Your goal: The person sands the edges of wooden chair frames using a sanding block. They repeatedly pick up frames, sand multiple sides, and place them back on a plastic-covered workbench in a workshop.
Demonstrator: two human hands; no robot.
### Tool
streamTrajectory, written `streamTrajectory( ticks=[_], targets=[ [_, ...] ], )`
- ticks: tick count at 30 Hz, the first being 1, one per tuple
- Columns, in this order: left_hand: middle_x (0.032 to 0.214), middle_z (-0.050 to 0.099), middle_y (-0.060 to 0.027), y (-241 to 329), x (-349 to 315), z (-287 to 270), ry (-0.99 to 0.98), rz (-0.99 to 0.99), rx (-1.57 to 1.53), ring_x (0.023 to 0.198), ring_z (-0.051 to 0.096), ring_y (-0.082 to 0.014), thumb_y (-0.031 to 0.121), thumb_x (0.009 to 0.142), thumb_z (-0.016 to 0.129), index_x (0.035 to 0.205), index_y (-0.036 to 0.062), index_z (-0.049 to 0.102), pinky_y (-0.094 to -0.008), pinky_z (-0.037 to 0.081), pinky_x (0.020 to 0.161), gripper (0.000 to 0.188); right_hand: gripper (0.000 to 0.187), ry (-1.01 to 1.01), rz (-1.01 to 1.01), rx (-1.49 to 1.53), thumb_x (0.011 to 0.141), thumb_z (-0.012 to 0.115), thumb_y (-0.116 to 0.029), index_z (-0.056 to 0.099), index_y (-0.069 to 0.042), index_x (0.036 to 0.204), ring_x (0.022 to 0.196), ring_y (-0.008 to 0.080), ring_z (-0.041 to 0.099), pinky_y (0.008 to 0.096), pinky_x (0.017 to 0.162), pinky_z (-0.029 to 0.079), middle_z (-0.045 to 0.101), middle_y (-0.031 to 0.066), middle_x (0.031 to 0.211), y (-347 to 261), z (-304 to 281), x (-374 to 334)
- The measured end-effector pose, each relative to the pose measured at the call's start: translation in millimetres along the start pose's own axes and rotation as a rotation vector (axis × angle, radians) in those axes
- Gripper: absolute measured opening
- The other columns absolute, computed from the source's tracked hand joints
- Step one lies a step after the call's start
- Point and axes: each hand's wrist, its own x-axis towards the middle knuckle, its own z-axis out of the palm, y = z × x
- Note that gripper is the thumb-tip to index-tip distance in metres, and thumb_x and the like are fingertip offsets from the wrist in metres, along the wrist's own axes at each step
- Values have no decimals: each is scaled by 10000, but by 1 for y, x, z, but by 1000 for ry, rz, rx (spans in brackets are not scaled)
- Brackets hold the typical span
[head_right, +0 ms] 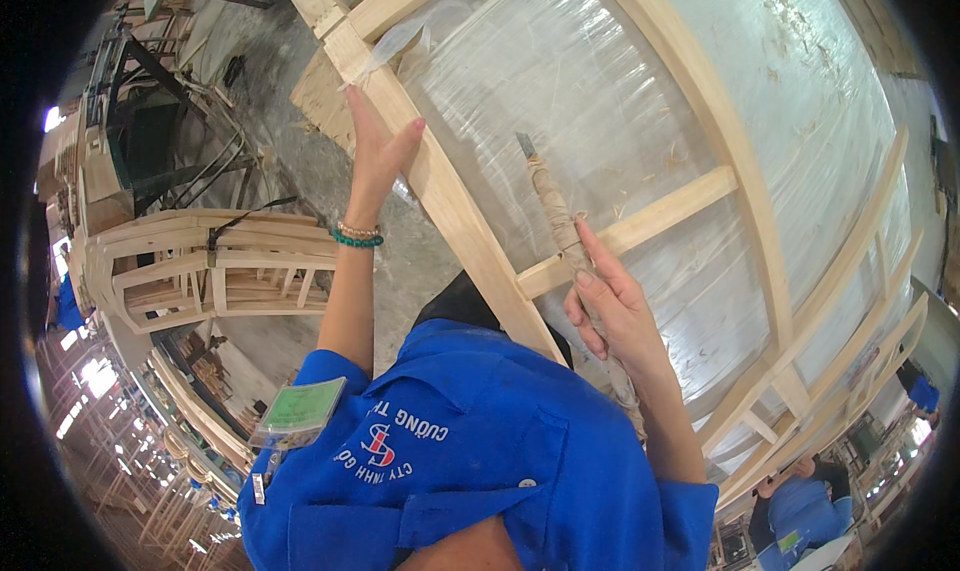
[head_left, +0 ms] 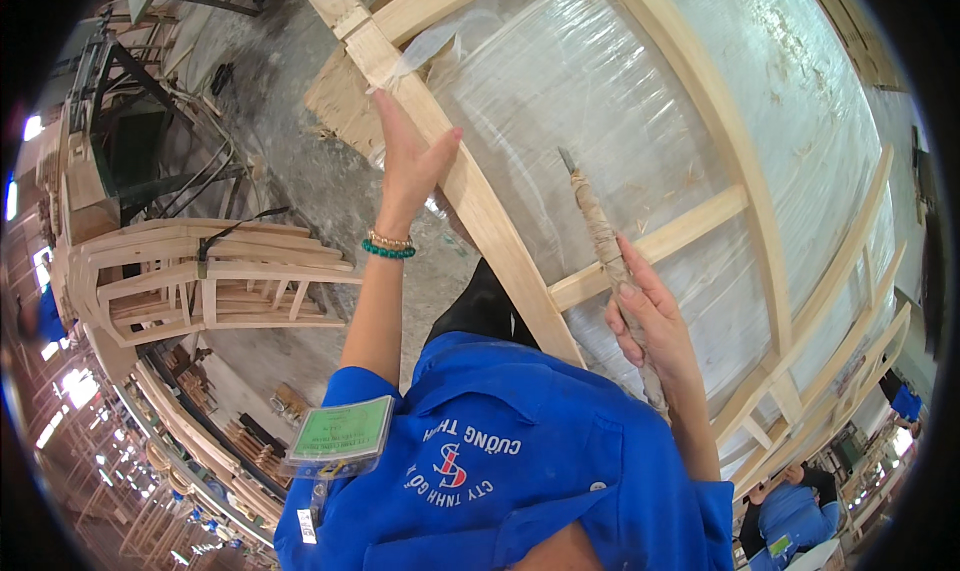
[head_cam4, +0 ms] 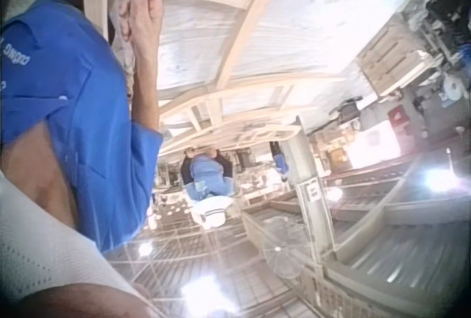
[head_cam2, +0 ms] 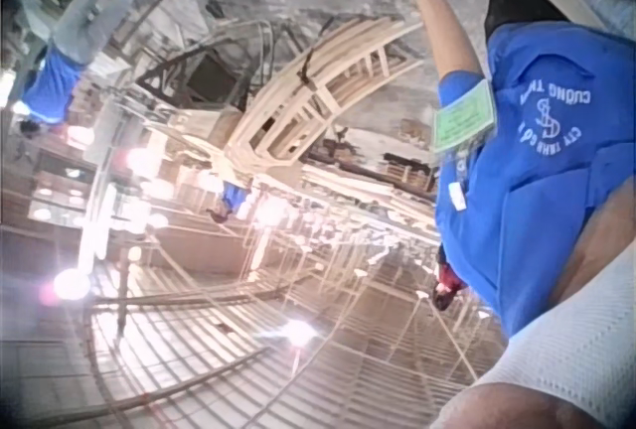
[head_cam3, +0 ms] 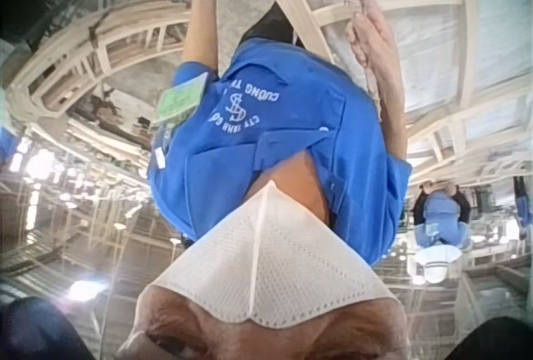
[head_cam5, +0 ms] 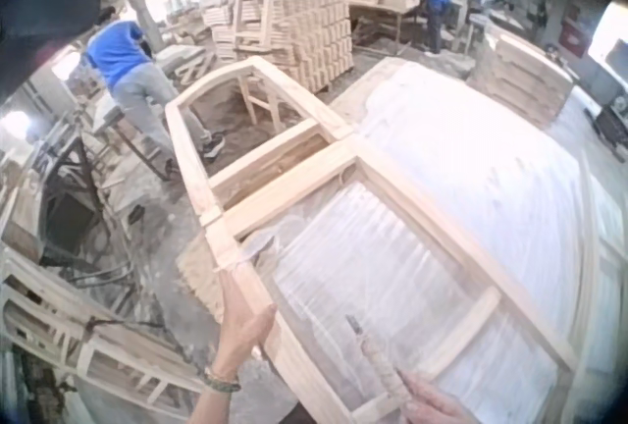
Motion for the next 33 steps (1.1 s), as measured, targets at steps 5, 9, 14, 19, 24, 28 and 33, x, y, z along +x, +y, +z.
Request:
streamTrajectory(
  ticks=[5,9,14,19,24,28,33],
  targets=[
    [1548,2,-304,17,-21,8,-12,-79,-65,1461,34,-332,221,772,733,1452,-118,-103,-363,94,1176,1130,545,16,-19,30,1002,417,-154,245,-157,1519,393,46,353,195,351,300,494,23,666,0,-4,-2],
    [1550,38,-285,18,-21,12,62,-124,-163,1447,110,-321,166,804,703,1457,-110,-104,-357,139,1164,1074,548,-38,-3,29,1005,416,-152,233,-148,1521,402,45,362,194,357,305,497,26,670,0,-5,-1],
    [1523,183,-220,18,-23,16,107,-126,-189,1366,280,-287,136,885,633,1486,-76,-39,-342,242,1127,925,544,-112,-10,40,1012,408,-147,222,-141,1523,413,47,372,193,361,304,501,28,676,4,-7,5],
    [1531,169,-228,17,-5,23,211,-139,-182,1387,247,-284,137,930,576,1486,-80,19,-350,207,1141,816,546,-102,-9,46,1013,410,-142,217,-134,1523,414,46,372,193,361,304,502,29,677,5,-10,7],
    [1534,158,-238,18,-5,25,248,-155,-136,1394,235,-286,152,931,588,1479,-96,5,-350,176,1151,837,544,-73,4,53,1010,420,-151,233,-146,1520,408,44,358,188,362,303,498,26,674,4,-11,4],
    [1547,92,-255,19,-14,23,191,-122,-85,1427,149,-314,178,903,626,1474,-98,-37,-351,137,1163,917,541,-104,0,73,1003,434,-165,262,-168,1515,393,44,335,187,351,295,492,24,668,7,-10,6],
    [1560,40,-255,21,-17,9,18,-186,-170,1449,99,-322,211,879,664,1473,-94,-59,-350,109,1170,984,516,-183,45,1,1024,404,-174,253,-163,1517,416,26,364,174,376,315,511,6,677,3,-10,13]
  ],
)
